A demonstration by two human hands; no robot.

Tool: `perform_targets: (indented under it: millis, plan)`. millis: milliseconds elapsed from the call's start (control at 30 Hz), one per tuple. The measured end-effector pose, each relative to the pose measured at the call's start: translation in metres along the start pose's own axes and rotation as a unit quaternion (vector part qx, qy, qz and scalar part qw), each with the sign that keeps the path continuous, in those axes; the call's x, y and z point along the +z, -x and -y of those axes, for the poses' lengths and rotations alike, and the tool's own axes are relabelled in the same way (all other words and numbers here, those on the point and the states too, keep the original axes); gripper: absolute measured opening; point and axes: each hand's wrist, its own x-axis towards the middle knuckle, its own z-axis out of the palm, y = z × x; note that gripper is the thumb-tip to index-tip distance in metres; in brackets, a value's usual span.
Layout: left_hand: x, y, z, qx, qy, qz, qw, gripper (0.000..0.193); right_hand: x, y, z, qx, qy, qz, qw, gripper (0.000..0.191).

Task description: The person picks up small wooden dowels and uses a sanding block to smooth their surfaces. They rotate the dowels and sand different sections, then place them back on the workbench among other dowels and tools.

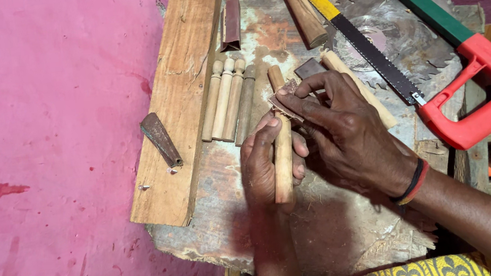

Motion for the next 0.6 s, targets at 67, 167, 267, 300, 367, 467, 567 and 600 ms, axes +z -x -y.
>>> perform_targets:
  millis: [67, 167, 267, 300, 367, 467, 567, 600]
  plan:
    - [-0.0007, 0.0003, 0.0000, -0.002, 0.010, -0.002, 1.000, 0.039, 0.0007, 0.0004, 0.0016, -0.008, -0.011, 0.015, 1.000, 0.049]
    - [-0.0014, -0.0004, -0.0006, -0.003, 0.020, -0.001, 1.000, 0.039, -0.0002, 0.0004, 0.0011, 0.005, -0.022, 0.022, 0.999, 0.048]
    - [-0.0009, -0.0004, 0.0010, 0.000, 0.003, -0.001, 1.000, 0.043, 0.0005, -0.0009, -0.0016, 0.004, -0.015, 0.016, 1.000, 0.045]
    - [-0.0013, 0.0003, 0.0015, 0.000, -0.001, -0.003, 1.000, 0.043, 0.0015, -0.0007, -0.0021, 0.001, -0.008, 0.012, 1.000, 0.045]
    - [-0.0018, 0.0000, 0.0020, 0.001, 0.006, -0.005, 1.000, 0.040, 0.0046, 0.0010, -0.0016, -0.006, -0.017, 0.016, 1.000, 0.048]
    - [-0.0023, -0.0017, 0.0022, 0.005, 0.013, 0.005, 1.000, 0.037, 0.0055, 0.0023, -0.0035, 0.011, -0.025, 0.031, 0.999, 0.050]
    - [-0.0012, -0.0023, 0.0024, 0.008, -0.022, 0.028, 0.999, 0.038, 0.0045, 0.0010, -0.0057, 0.025, -0.006, 0.024, 0.999, 0.045]
    - [-0.0004, -0.0021, 0.0026, 0.001, -0.021, 0.029, 0.999, 0.036, 0.0036, 0.0007, -0.0059, 0.028, 0.005, 0.017, 0.999, 0.043]
